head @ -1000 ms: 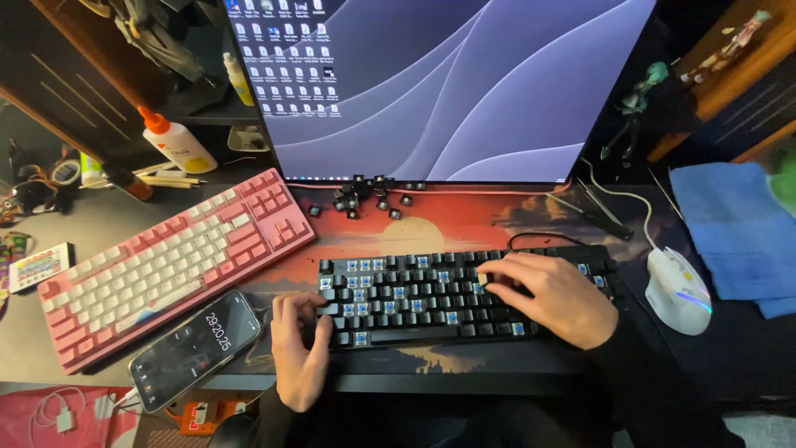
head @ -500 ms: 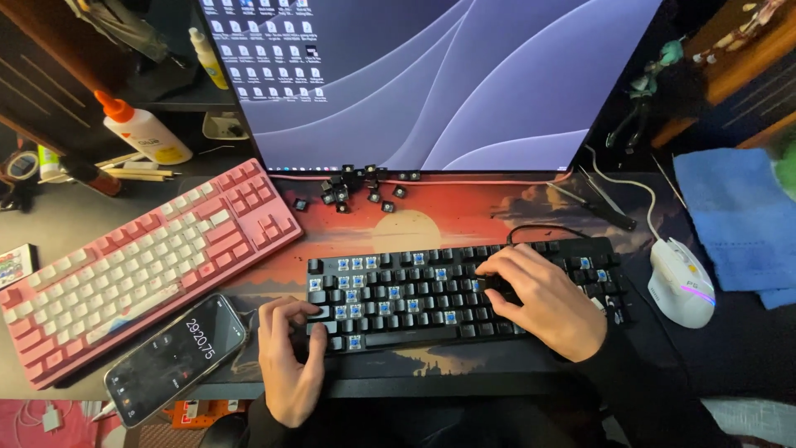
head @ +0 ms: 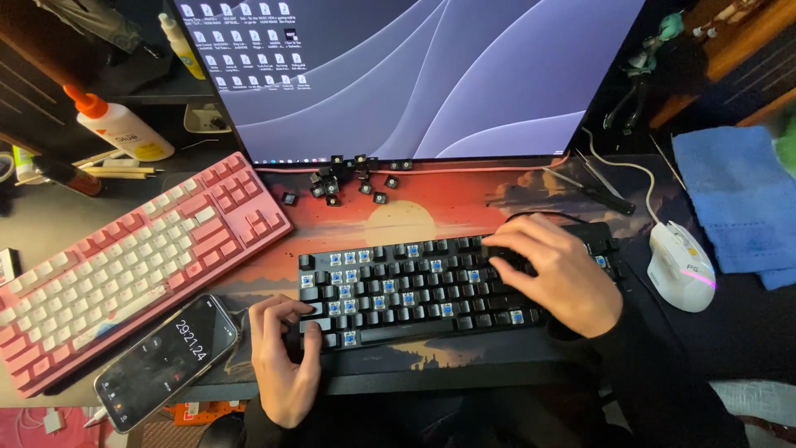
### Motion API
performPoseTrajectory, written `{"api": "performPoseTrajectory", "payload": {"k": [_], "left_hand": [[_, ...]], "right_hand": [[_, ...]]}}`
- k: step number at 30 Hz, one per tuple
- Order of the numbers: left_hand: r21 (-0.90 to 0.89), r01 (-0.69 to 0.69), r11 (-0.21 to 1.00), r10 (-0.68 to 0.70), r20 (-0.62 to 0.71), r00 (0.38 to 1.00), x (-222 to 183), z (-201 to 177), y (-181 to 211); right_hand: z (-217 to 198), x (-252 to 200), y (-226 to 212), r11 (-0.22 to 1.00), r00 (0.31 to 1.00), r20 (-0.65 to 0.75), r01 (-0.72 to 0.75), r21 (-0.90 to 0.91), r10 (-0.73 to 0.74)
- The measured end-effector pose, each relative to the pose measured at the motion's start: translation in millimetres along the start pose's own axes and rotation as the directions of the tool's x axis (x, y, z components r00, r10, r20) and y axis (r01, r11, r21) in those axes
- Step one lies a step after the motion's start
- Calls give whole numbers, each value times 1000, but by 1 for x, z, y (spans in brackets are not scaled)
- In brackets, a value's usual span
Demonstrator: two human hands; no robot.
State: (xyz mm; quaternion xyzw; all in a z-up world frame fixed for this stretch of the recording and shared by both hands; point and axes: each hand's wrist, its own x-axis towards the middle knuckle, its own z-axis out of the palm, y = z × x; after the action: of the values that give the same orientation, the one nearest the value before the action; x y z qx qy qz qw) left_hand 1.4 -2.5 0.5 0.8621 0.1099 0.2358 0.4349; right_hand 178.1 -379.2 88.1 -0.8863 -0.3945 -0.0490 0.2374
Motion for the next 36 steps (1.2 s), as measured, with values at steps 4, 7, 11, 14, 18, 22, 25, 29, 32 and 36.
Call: {"api": "performPoseTrajectory", "payload": {"k": [4,7,11,14,18,22,25,29,32,36], "left_hand": [[-18,-15,1000,14,-35,999,4,1,6],[-44,-46,998,44,-59,997,8,1,4],[-110,-25,994,23,-17,1000,6,-2,6],[-159,32,987,-38,-37,999,5,-2,6],[-178,10,984,-20,-54,998,4,-3,9],[-137,-8,991,3,-31,1000,5,-7,12],[-80,-17,997,16,-16,1000,4,-8,9],[-16,-55,998,55,6,998,4,-10,8],[-25,-57,998,57,-12,998,4,-9,5],[-6,-9,1000,9,2,1000,4,-4,6]], "right_hand": [[1,22,-16,998,994,-103,48,36,-44],[22,55,-43,983,994,0,110,146,-111],[49,83,-74,966,966,196,126,225,-171],[70,110,-93,936,964,114,199,291,-241],[110,131,-118,915,951,84,258,309,-296],[146,135,-125,929,967,26,236,285,-254],[154,136,-122,927,966,5,246,284,-258],[153,139,-118,913,941,-3,328,241,-338],[146,140,-122,848,856,-92,517,113,-509],[139,136,-119,843,843,-72,537,39,-534]]}}
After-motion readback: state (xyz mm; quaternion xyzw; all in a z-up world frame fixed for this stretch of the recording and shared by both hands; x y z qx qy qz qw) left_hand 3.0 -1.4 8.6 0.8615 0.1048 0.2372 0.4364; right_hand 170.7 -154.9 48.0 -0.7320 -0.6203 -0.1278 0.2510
